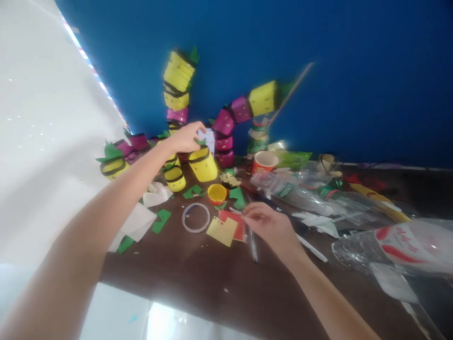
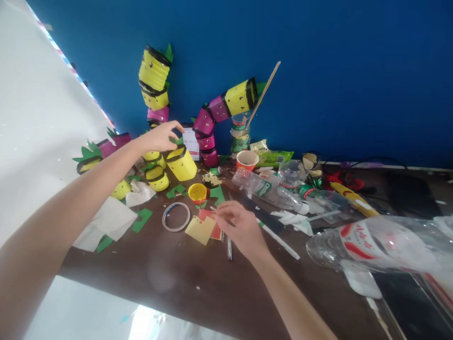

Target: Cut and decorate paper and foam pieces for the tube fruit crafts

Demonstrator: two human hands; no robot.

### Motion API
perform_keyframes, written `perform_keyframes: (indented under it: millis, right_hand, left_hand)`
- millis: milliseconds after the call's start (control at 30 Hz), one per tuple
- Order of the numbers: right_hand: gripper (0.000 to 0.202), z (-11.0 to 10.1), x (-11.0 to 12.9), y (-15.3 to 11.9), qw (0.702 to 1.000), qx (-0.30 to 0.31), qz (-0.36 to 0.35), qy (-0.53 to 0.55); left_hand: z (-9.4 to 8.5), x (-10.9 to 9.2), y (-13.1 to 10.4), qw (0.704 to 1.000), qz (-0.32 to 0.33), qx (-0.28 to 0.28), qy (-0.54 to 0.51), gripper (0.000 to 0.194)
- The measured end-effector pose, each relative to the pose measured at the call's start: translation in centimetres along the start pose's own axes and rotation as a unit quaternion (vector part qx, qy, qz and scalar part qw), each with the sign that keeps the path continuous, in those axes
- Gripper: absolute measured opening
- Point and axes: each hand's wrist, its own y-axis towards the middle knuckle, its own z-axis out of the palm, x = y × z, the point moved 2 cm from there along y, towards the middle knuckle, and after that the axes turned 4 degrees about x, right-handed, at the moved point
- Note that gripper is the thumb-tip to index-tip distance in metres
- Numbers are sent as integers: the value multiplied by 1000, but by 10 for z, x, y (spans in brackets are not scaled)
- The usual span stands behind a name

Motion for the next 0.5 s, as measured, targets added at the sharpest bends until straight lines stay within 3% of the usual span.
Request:
perform_keyframes:
  millis: [267,500]
  right_hand:
    - [13,-1,40,37,999,42,-7,-31]
    - [16,1,49,44,993,83,27,-79]
  left_hand:
    - [9,-42,-16,993,70,89,-17,47]
    - [18,-50,-17,990,94,97,-43,42]
